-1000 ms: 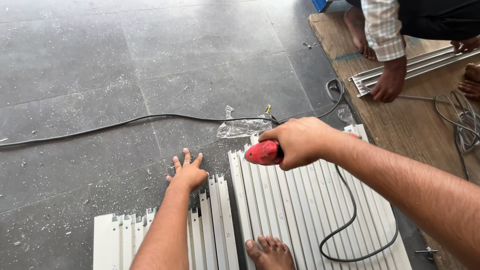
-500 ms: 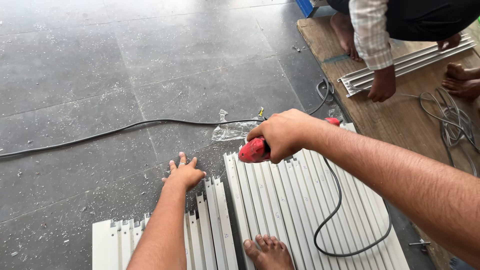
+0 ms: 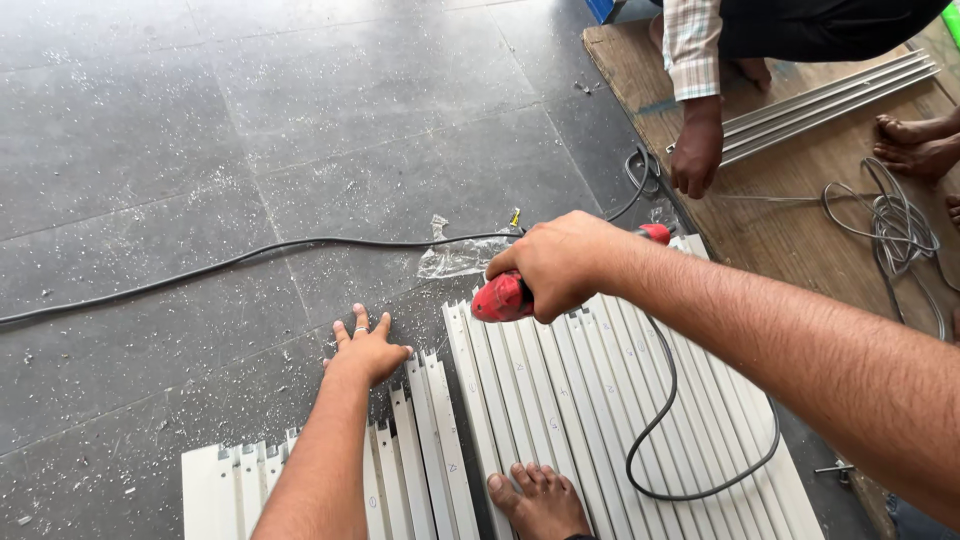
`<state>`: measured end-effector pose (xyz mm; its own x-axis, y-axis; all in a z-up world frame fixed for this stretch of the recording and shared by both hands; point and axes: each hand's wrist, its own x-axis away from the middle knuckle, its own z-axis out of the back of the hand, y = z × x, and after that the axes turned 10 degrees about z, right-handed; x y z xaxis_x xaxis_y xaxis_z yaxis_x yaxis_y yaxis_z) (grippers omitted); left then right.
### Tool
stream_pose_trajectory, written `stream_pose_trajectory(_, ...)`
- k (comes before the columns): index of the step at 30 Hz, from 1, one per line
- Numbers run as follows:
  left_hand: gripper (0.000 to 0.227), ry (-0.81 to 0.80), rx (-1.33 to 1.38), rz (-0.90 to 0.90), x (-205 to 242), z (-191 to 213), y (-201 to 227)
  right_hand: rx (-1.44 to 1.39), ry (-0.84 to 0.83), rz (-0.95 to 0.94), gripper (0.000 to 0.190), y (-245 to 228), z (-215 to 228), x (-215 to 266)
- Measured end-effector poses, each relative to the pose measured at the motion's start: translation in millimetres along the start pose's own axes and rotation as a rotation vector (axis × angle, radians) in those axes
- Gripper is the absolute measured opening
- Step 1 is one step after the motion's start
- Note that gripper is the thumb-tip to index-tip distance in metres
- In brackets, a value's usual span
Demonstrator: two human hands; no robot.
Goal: The person uses a red corded drill to make holes in a stack of white plastic profiles laid on the floor. They adjust the drill bit, position the profiles, and drill multiple holes along the length of the stack. Other workers are visible nearby handling similar materials.
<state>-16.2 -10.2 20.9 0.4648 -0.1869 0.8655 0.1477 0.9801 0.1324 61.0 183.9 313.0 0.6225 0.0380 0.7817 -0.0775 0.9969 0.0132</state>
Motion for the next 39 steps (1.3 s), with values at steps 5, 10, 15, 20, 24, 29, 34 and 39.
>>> stream_pose_trajectory(5,0.089,0.016,0.058,-0.026,-2.3,-3.3,-2.2,0.042,0.043,0.085,0.074,-2.3,-6.5,-1.7)
stream_pose_trajectory(10,0.092,0.008,0.003,-0.015,-3.0,-5.5,0.9,0.079,0.048,0.147,0.073,-2.7,-5.1,-6.0)
stream_pose_trajectory(15,0.092,-0.003,0.011,0.0,-0.2,-7.6,0.9,-0.108,0.042,0.032,0.079,5.4,5.8,-2.0)
stream_pose_trajectory(20,0.092,-0.001,0.024,-0.002,-1.2,-8.4,-1.3,-0.227,0.126,0.036,0.081,18.8,-0.7,-5.9)
stream_pose_trajectory(24,0.093,0.011,0.03,-0.007,-4.8,-12.2,-2.2,-0.5,0.14,-0.024,0.077,45.4,-9.2,-2.8)
stream_pose_trajectory(29,0.092,0.015,0.047,-0.014,-5.5,-11.8,-3.2,-0.9,0.157,-0.119,0.075,78.0,-32.0,8.5)
stream_pose_trajectory(34,0.092,0.016,0.038,-0.007,-10.4,-13.4,-1.3,-1.104,0.199,-0.173,0.066,95.6,-59.3,21.0)
stream_pose_trajectory(39,0.091,0.029,0.057,-0.004,-12.9,-16.6,-1.5,-1.079,0.227,-0.217,0.066,97.8,-68.1,16.6)
